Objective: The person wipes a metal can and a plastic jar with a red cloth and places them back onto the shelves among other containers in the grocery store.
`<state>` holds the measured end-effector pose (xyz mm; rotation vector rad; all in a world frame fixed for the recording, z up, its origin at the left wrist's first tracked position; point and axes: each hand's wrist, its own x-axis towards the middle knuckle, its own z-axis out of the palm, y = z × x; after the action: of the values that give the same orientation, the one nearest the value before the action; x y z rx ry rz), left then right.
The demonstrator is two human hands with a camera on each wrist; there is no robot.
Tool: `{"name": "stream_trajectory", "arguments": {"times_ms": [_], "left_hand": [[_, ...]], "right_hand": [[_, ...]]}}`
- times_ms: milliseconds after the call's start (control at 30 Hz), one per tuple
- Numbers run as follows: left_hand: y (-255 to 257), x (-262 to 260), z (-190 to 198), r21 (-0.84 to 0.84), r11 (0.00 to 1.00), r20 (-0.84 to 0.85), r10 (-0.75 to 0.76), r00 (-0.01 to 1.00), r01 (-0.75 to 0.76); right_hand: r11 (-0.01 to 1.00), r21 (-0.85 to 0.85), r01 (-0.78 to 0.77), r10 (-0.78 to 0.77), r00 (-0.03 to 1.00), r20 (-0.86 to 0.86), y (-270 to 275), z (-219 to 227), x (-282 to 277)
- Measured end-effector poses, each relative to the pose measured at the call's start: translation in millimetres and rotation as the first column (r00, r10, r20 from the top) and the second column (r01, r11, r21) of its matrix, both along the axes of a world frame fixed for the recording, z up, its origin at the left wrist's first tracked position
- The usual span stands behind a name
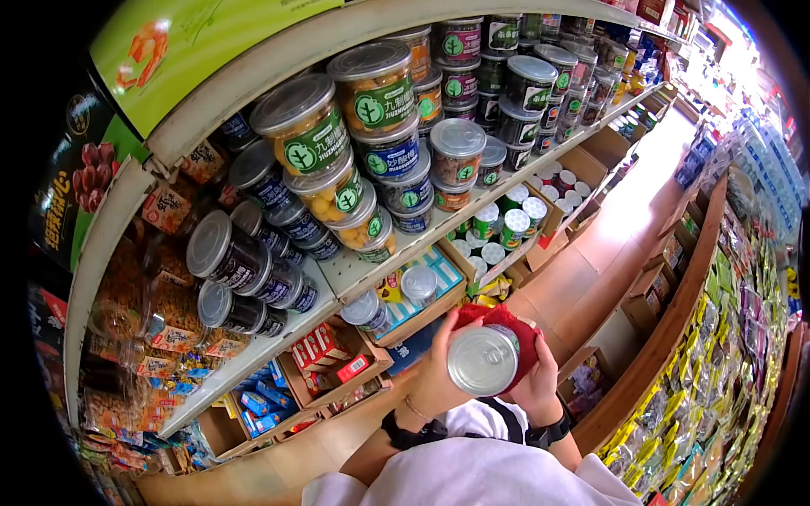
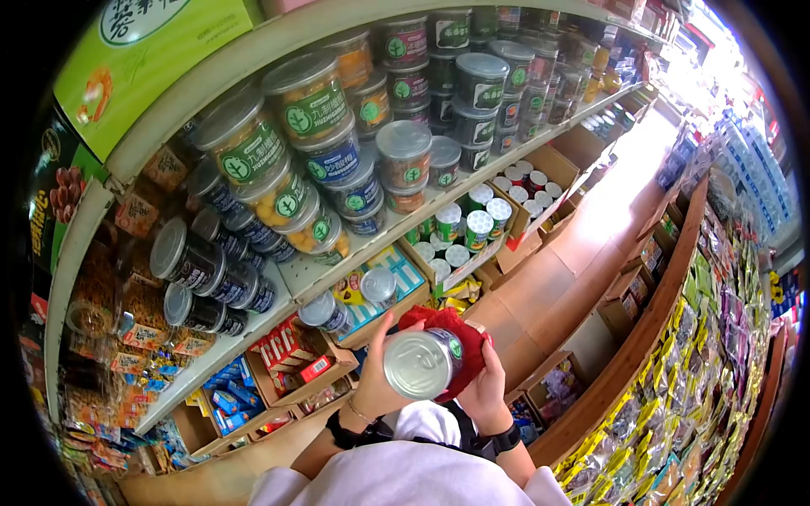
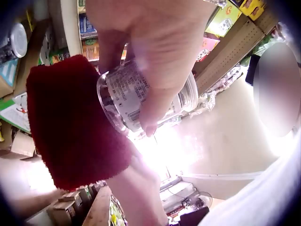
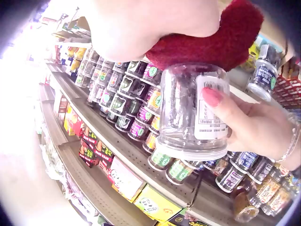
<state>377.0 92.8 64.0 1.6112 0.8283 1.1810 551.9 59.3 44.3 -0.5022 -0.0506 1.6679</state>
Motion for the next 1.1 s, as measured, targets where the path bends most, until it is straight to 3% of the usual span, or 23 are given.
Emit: {"name": "stream_trajectory", "arguments": {"times_ms": [33, 133, 200, 300, 400, 500, 600, 800, 933, 1100], "left_hand": [[0, 3, -3, 0.01, 1.0, 0.021, -0.019, 1.0, 0.019], [8, 3, 2, 0.053, 0.998, -0.124, -0.009, 0.992, 0.016], [15, 9, 4, 0.083, 0.997, -0.096, 0.009, 0.995, -0.001], [22, 12, -5, 0.112, 0.992, -0.193, -0.038, 0.98, 0.06], [23, 24, 19, -0.03, 0.999, -0.001, -0.043, 0.999, 0.043], [33, 24, 23, 0.011, 0.994, -0.166, -0.101, 0.981, 0.104], [29, 25, 46, 0.037, 0.984, -0.473, -0.138, 0.87, 0.176], [36, 30, 33, 0.112, 0.984, -0.459, -0.07, 0.886, 0.136], [38, 40, 35, 0.121, 0.993, -0.483, 0.063, 0.873, -0.004], [49, 42, 15, 0.09, 0.996, -0.507, 0.064, 0.859, -0.022]], "right_hand": [[1.0, 0.001, 0.008, -0.008, 0.999, 0.031, 1, 0, 0], [0.999, 0.023, 0.025, -0.028, 0.994, 0.109, 1, -2, -1], [0.999, 0.009, 0.038, -0.039, 0.993, 0.114, 0, -3, 2], [0.999, 0.006, 0.04, -0.04, 0.993, 0.112, 0, -1, 9], [0.999, 0.017, 0.048, -0.049, 0.995, 0.085, -3, -8, 22], [0.996, -0.008, 0.086, -0.085, 0.993, 0.08, -7, -12, 29], [0.991, -0.083, 0.11, -0.099, 0.988, 0.12, -11, -14, 32], [0.986, -0.096, 0.135, -0.114, 0.973, 0.202, -2, -24, 28], [0.98, -0.061, 0.19, -0.175, 0.964, 0.198, 6, -27, 27], [0.966, -0.098, 0.239, -0.214, 0.953, 0.216, 10, -31, 36]]}}
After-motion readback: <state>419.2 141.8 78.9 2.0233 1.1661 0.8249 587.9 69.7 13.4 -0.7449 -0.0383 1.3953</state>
